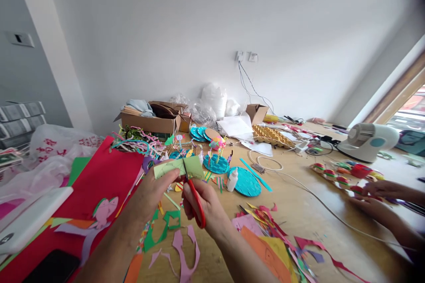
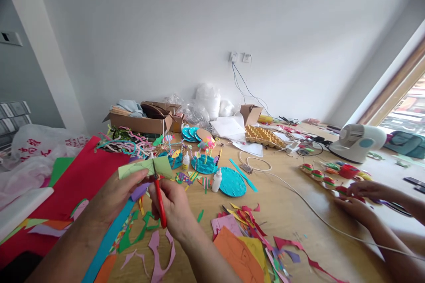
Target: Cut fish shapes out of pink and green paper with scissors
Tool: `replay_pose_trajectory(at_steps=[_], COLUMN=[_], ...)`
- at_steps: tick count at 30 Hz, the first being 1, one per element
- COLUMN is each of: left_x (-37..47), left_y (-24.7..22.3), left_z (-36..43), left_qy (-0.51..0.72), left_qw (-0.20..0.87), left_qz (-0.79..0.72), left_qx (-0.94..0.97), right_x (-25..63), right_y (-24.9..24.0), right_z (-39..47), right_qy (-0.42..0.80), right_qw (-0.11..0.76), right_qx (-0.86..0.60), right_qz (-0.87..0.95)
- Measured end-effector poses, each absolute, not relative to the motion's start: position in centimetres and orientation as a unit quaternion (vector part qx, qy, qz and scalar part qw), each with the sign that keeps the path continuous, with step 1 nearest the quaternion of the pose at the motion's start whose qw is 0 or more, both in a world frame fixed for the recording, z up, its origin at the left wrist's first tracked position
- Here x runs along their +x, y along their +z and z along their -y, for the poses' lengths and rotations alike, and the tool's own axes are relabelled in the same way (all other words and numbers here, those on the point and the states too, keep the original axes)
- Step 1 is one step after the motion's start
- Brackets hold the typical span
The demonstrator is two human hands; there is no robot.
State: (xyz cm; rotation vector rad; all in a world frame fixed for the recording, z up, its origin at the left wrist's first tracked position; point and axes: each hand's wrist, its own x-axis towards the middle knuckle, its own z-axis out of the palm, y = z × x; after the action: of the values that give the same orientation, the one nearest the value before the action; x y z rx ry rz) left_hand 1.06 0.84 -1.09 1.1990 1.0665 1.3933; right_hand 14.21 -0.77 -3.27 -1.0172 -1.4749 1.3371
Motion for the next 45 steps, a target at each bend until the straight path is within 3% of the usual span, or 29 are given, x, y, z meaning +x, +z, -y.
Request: replay_pose_trajectory(at_steps=[18, 25, 35, 45], left_x=[1.8, 2.0, 3.5, 3.9], left_y=[-3.8, -7.0, -11.9, -12.4], left_z=[0.8, 1.7, 1.8, 1.7], left_qy=[0.476, 0.383, 0.306, 0.366], left_qw=[0.569, 0.625, 0.658, 0.631], left_qz=[-0.39, -0.446, -0.488, -0.506], left_qx=[0.546, 0.514, 0.485, 0.46], right_x=[16.5, 19.9, 21.6, 22.8], right_y=[-5.9, -7.3, -10.9, -13.0], right_z=[4.6, 4.1, 2.9, 2.6], right_qy=[0.55, 0.427, 0.415, 0.375], right_qw=[0.445, 0.467, 0.327, 0.237], right_qx=[-0.448, -0.534, -0.557, -0.593], right_qz=[0.547, 0.561, 0.641, 0.672])
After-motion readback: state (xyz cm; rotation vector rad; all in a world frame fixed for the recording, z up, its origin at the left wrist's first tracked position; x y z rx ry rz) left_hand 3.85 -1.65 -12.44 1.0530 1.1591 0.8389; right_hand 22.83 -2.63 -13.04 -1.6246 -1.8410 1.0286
